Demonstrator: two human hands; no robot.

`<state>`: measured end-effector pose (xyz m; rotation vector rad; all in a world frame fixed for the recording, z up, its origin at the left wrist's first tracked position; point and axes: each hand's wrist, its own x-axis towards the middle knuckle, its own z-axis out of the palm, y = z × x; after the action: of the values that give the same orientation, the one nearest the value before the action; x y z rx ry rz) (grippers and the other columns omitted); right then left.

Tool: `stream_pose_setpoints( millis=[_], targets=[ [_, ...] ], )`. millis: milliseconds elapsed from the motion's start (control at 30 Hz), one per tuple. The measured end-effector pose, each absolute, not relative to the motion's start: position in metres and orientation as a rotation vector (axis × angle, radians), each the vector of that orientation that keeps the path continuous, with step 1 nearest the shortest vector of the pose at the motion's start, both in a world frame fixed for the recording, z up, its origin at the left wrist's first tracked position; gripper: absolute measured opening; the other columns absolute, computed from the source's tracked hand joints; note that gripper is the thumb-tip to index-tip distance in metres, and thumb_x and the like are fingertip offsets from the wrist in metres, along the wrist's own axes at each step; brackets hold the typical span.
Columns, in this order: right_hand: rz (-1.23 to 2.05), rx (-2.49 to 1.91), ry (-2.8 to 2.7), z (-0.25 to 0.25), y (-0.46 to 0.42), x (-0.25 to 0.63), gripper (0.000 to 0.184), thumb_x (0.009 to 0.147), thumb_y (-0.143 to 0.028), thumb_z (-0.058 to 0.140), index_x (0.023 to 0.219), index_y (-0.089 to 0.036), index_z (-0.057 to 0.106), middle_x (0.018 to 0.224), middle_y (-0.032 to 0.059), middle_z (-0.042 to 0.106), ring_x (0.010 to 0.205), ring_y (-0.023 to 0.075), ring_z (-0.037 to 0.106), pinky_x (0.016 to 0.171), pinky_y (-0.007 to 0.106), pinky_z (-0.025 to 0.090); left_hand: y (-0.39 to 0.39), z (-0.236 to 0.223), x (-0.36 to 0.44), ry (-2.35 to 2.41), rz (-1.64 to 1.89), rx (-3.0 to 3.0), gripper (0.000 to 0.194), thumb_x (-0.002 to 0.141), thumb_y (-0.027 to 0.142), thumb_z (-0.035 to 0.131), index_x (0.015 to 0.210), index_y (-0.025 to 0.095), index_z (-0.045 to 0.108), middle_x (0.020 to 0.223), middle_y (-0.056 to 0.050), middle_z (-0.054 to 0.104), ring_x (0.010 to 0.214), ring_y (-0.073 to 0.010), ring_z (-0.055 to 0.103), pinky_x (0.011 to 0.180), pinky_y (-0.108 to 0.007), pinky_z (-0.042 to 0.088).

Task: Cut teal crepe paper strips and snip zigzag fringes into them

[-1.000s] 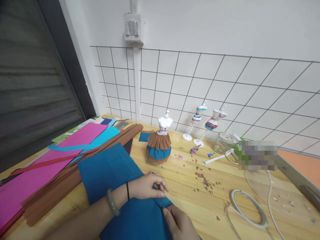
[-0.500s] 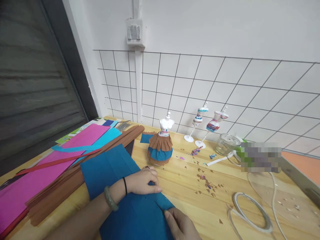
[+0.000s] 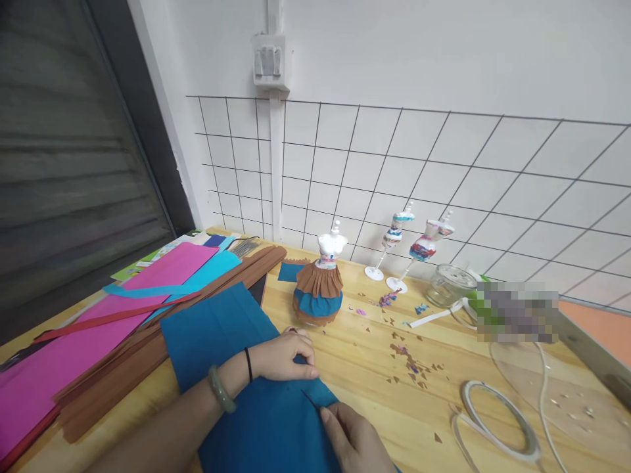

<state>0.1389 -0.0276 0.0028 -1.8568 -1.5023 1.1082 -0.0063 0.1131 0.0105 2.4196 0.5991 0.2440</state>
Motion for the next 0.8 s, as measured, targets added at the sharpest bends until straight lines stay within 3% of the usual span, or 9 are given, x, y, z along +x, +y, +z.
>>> stream_pose_setpoints(
  millis=[333,800],
  targets=[
    [1.094,-1.871,-1.496,-0.002,-0.027,0.140,0.043,0.075,-0.062,0.030,0.058,-0.023,0.039,0.054,-0.0043,0.032,0.056,0.0160,0.036,0.054,0.024,0.033,0.114,0.008,-0.007,0.602,0.284,2.378,0.021,0.075,0.039,0.057,0.066,0.020,0.061,0.073,0.004,0.064,0.083,-0.0142,0.054,0.079,-0.027,0.032],
    [1.177,-1.841,-1.527,0.014,-0.022,0.135,0.039,0.078,-0.056,0.033,0.060,-0.022,0.040,0.056,-0.0031,0.039,0.059,0.0165,0.041,0.057,0.023,0.037,0.115,0.007,-0.008,0.591,0.304,2.369,0.022,0.076,0.039,0.057,0.065,0.020,0.061,0.071,0.004,0.064,0.082,-0.0133,0.054,0.079,-0.025,0.032]
  ],
)
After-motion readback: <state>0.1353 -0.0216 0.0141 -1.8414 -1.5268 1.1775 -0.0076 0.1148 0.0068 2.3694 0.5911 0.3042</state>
